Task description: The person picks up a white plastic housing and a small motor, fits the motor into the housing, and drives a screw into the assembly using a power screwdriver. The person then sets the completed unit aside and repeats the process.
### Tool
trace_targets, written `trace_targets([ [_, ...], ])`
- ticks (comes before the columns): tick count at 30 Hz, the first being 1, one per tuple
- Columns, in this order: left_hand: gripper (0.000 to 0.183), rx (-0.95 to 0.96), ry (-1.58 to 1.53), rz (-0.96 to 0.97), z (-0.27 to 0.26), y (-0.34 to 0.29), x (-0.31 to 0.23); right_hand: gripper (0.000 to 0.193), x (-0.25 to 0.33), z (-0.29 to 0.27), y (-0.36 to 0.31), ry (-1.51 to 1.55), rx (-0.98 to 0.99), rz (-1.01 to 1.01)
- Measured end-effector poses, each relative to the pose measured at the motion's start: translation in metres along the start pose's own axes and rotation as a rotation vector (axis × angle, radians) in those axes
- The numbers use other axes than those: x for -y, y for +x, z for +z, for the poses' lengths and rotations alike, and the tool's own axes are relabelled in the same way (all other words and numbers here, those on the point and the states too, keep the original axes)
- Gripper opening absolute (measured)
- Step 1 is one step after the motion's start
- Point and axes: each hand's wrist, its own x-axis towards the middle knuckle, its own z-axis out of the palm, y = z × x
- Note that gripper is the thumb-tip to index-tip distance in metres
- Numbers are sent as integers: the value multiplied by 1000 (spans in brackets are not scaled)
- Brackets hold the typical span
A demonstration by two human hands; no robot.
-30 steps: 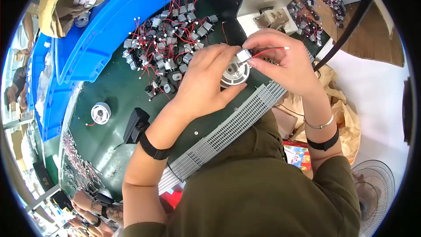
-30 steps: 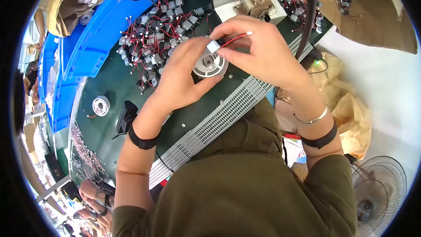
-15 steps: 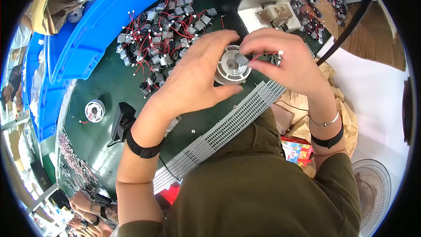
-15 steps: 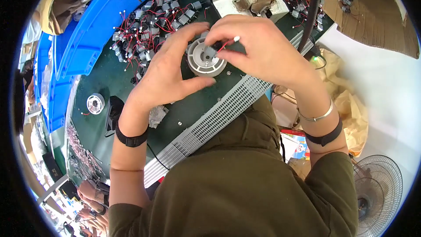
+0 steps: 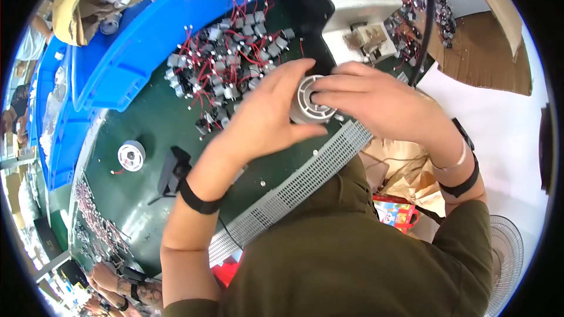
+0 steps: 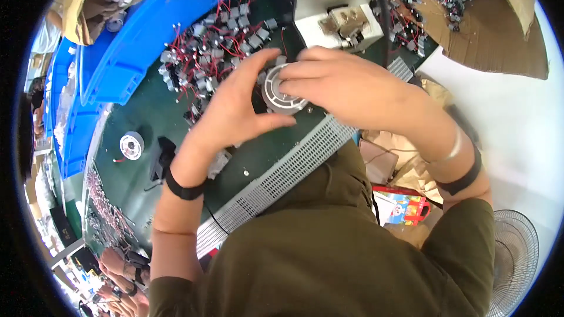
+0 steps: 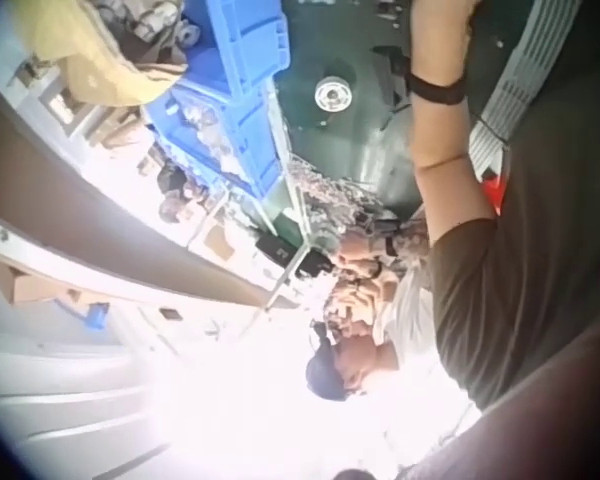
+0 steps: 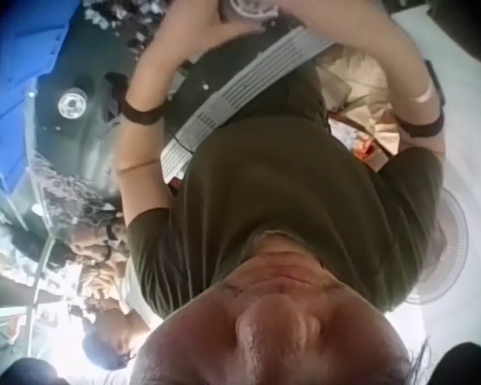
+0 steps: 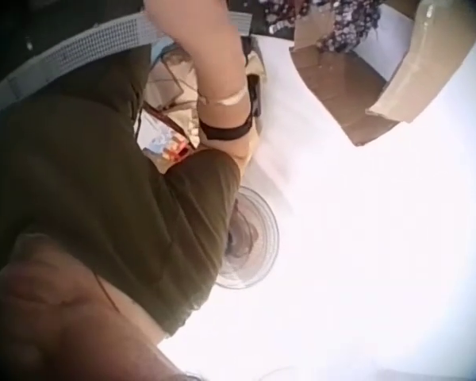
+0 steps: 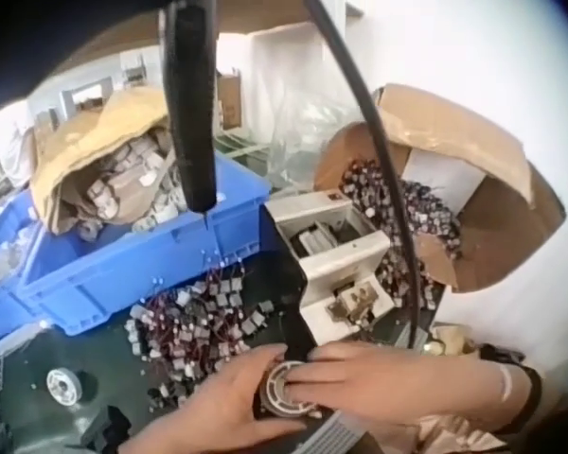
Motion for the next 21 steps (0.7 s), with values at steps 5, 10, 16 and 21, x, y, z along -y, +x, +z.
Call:
trace_targets([
  [5,63,-160,219,159,10,-19,-8,57,5,-34,37,330,-815,204],
  [10,37,-213,218,227,31,-20,2,52,-11,-55,144,611,-1316,99],
  [16,38,-243,216,234,37,-16,2,48,-9,-116,120,1194,-732,-52],
  [21,35,-245,232,176,32,-16,3,46,3,-114,50,992,-965,54],
])
